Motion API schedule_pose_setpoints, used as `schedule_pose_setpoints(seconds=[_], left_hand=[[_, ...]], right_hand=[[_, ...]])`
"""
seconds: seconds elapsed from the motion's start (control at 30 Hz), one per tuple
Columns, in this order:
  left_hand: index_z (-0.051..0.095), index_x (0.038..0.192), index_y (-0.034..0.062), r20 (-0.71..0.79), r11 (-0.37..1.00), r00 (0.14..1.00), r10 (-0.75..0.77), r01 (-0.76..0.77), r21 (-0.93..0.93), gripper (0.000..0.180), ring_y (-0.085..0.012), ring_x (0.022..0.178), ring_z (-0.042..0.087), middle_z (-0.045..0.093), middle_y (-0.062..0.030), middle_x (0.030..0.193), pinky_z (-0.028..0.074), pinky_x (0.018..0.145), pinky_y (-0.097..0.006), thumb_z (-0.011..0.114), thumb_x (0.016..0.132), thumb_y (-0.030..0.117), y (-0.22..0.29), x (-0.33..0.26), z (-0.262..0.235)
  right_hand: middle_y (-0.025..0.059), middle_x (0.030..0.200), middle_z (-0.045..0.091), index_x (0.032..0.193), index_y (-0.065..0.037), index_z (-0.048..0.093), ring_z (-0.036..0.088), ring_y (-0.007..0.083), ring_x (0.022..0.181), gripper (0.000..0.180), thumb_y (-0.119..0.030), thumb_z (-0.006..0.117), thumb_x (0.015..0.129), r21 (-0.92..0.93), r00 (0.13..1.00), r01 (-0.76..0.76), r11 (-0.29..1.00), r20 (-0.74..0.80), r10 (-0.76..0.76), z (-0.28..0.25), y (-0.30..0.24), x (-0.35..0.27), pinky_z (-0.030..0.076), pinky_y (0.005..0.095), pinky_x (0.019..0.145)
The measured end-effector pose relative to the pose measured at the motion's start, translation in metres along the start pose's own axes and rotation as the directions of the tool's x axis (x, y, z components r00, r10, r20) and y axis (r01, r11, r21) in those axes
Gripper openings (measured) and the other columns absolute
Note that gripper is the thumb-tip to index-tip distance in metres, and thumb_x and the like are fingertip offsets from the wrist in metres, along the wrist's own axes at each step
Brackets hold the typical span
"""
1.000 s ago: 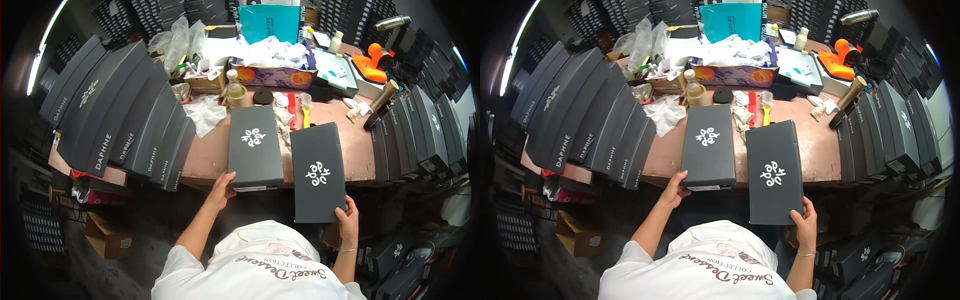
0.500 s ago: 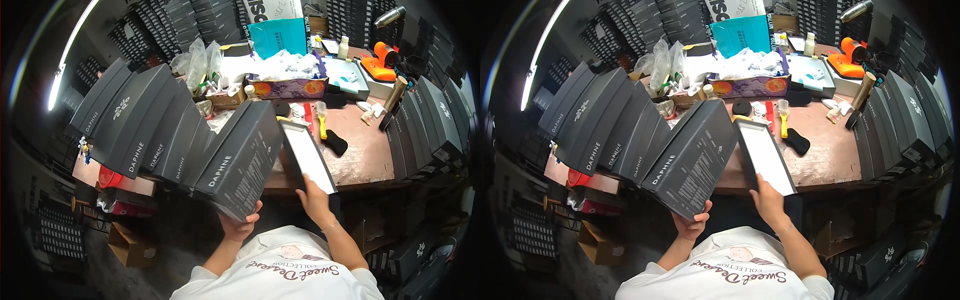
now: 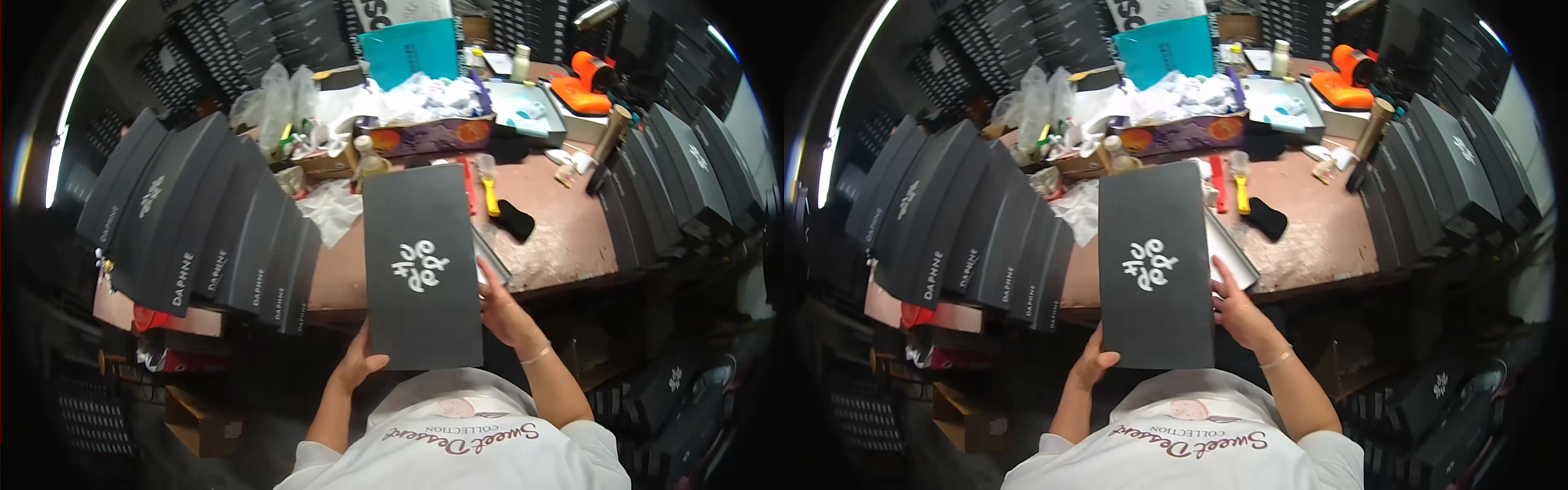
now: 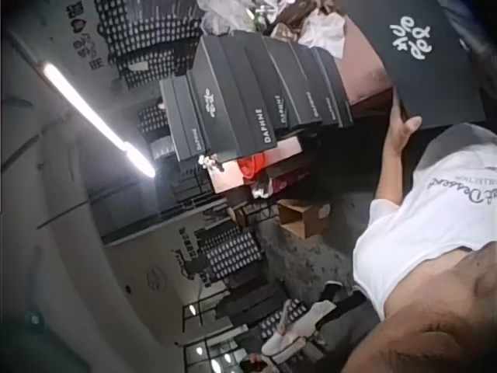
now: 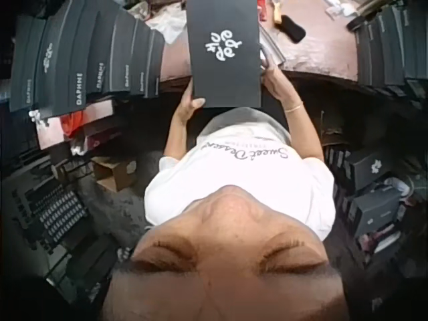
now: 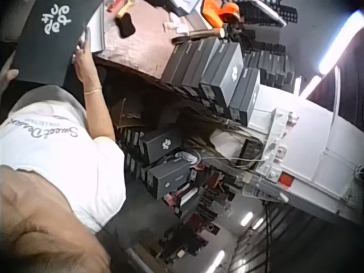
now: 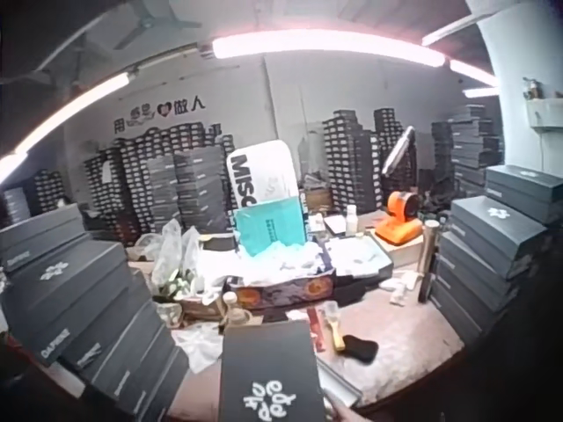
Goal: Organizing shoe boxes and applying a cleaning or adhesive solution to a box on a workbench.
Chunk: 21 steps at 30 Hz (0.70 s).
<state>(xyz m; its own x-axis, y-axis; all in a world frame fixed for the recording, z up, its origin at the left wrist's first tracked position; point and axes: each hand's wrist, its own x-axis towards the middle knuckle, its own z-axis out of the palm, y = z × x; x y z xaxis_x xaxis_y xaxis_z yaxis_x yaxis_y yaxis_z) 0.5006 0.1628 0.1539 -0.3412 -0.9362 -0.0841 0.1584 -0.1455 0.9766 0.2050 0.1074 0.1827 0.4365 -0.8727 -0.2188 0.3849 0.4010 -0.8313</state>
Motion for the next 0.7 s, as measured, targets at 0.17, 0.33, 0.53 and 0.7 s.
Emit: schedule_pose_setpoints(seconds=[0.17, 0.33, 0.53, 0.7], left_hand=[[0.026, 0.15, 0.0049, 0.086, 0.706, 0.99, 0.114, -0.142, 0.694, 0.108, -0.0386, 0.127, 0.046, 0.041, -0.0251, 0.139, 0.041, 0.102, -0.041, 0.082, 0.066, 0.044, 0.055, 0.022, 0.062], [0.039, 0.143, -0.0005, 0.471, 0.615, 0.713, 0.519, -0.695, 0.374, 0.089, -0.0445, 0.13, 0.042, 0.037, -0.0314, 0.142, 0.039, 0.106, -0.045, 0.08, 0.075, 0.04, 0.049, 0.035, 0.128], [0.045, 0.139, 0.004, 0.761, 0.622, 0.514, 0.396, -0.76, 0.19, 0.062, -0.0403, 0.14, 0.031, 0.031, -0.0225, 0.15, 0.034, 0.112, -0.043, 0.071, 0.086, 0.024, 0.021, 0.049, 0.172], [0.052, 0.134, 0.0022, 0.74, 0.724, 0.611, 0.282, -0.642, 0.254, 0.059, -0.0371, 0.138, 0.036, 0.033, -0.024, 0.15, 0.035, 0.111, -0.04, 0.074, 0.083, 0.023, 0.024, 0.052, 0.167]], right_hand=[[0.0126, 0.135, 0.053, 0.139, -0.008, 0.046, 0.051, 0.0276, 0.124, 0.073, -0.061, 0.052, 0.09, 0.413, 0.98, 0.164, 0.896, -0.173, -0.1, -0.045, 0.042, -0.008, 0.044, 0.0429, 0.104], [0.0201, 0.135, 0.048, 0.139, -0.002, 0.042, 0.052, 0.0355, 0.119, 0.069, -0.053, 0.046, 0.093, 0.733, 0.972, 0.178, 0.656, -0.028, -0.232, -0.057, 0.039, -0.032, 0.046, 0.0523, 0.098], [0.0214, 0.142, 0.031, 0.143, -0.001, 0.031, 0.04, 0.0348, 0.122, 0.071, -0.042, 0.057, 0.092, 0.975, 0.91, -0.042, 0.217, 0.128, -0.394, -0.068, 0.034, -0.062, 0.038, 0.0535, 0.1], [0.0215, 0.141, 0.031, 0.144, 0.002, 0.027, 0.038, 0.0345, 0.125, 0.071, -0.04, 0.054, 0.094, 0.986, 0.88, 0.012, 0.164, 0.068, -0.471, -0.084, 0.037, -0.063, 0.035, 0.0521, 0.104]])
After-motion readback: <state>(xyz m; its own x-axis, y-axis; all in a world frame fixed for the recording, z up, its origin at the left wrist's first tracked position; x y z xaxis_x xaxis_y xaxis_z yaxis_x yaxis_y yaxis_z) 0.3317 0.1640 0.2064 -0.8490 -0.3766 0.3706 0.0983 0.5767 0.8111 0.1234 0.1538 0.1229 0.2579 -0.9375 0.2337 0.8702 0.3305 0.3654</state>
